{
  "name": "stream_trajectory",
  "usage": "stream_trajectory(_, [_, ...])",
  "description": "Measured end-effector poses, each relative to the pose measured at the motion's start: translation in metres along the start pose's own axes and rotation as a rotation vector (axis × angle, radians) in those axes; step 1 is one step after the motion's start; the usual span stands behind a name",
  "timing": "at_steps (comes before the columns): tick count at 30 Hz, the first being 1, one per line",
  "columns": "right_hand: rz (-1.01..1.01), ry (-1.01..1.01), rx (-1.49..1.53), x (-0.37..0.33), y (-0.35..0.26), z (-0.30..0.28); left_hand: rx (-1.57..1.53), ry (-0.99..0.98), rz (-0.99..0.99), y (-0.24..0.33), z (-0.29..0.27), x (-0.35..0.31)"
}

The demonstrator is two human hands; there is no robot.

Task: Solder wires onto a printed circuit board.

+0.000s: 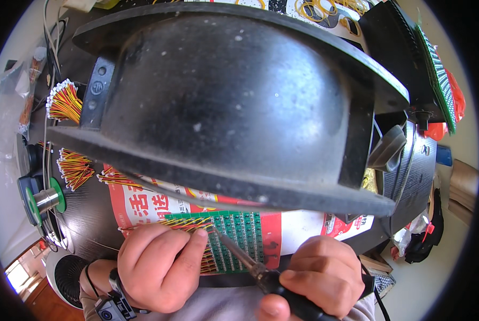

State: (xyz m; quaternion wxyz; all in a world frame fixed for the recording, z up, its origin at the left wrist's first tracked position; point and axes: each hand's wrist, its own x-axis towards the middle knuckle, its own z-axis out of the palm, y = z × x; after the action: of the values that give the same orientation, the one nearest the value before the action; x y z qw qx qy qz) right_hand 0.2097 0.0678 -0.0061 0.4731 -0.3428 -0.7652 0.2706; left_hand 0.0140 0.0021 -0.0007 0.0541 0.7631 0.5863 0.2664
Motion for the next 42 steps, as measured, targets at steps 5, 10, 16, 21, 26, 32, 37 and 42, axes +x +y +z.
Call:
stream_trajectory(5, [0.032, 0.001, -0.023, 0.001, -0.002, 0.000, -0.006, -0.006, -0.013, 0.000, -0.002, 0.003])
stream_trajectory(10, [0.032, -0.025, 0.006, 0.001, -0.001, -0.001, -0.041, 0.052, -0.055, 0.005, -0.003, 0.011])
stream_trajectory(16, [0.022, -0.047, -0.021, 0.001, -0.003, -0.004, -0.127, 0.027, -0.099, 0.002, 0.000, -0.003])
stream_trajectory(21, [0.003, -0.090, -0.044, 0.003, -0.001, -0.004, -0.112, -0.005, -0.094, 0.001, -0.004, 0.007])
stream_trajectory(26, [0.016, -0.061, -0.027, 0.002, -0.001, -0.002, -0.122, -0.006, -0.071, 0.000, -0.004, 0.007])
stream_trajectory(32, [0.020, -0.052, -0.011, 0.001, 0.001, 0.000, -0.134, 0.000, -0.117, 0.000, -0.001, 0.001])
stream_trajectory(37, [0.015, -0.068, -0.023, 0.005, -0.004, -0.004, -0.133, 0.013, -0.064, 0.001, -0.003, 0.012])
stream_trajectory(42, [0.019, -0.073, -0.012, 0.001, 0.001, 0.000, -0.108, 0.004, -0.066, 0.000, -0.002, 0.008])
